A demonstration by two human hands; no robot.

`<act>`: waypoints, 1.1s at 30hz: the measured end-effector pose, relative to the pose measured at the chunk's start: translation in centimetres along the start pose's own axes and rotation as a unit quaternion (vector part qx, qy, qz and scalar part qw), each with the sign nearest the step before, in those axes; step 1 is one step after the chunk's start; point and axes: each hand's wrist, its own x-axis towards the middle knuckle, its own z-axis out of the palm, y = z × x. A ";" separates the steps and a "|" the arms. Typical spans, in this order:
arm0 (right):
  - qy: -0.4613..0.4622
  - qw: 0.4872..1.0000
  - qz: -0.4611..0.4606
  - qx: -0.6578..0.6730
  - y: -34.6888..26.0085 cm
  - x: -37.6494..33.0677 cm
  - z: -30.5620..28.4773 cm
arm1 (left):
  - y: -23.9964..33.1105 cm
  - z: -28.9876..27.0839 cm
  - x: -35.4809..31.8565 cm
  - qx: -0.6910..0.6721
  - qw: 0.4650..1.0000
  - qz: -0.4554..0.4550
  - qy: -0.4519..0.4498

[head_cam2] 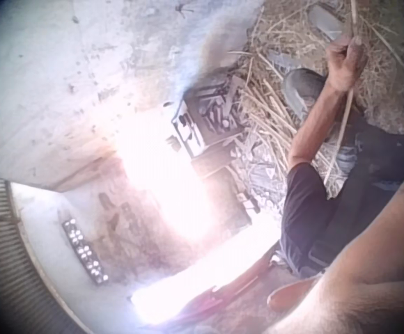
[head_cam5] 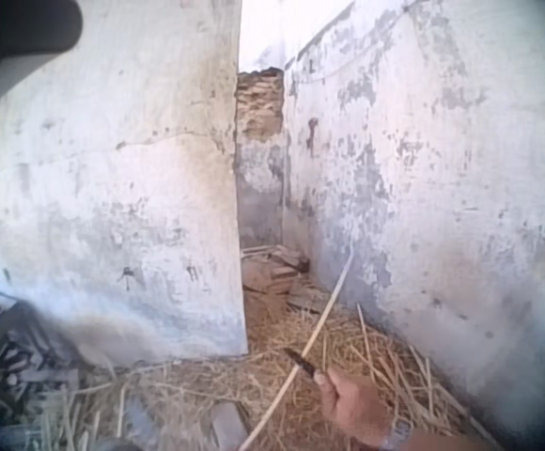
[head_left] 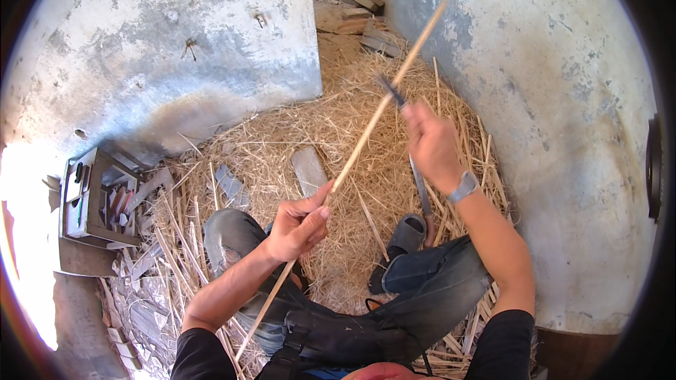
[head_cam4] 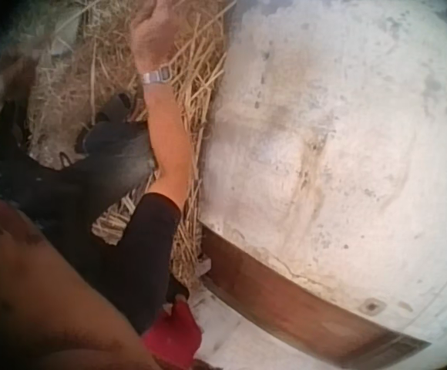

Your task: The person shaves a thin wooden strip with a blade, smoothing and narrowing the piece by hand over a pile of straw.

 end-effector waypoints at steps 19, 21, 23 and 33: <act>-0.021 1.000 -0.008 0.006 0.5 1.3 1.6 | 0.2 0.2 0.0 0.168 0.980 0.043 0.093; -0.016 0.995 0.093 -0.008 1.4 2.1 0.6 | 0.2 0.4 0.1 0.207 0.974 0.058 0.076; 0.028 0.996 0.066 -0.047 1.3 2.0 0.1 | 0.6 0.9 0.1 0.254 0.964 0.042 0.063; -0.046 0.995 0.084 -0.028 -1.8 1.3 0.7 | 1.2 1.2 0.6 0.305 0.946 0.072 0.082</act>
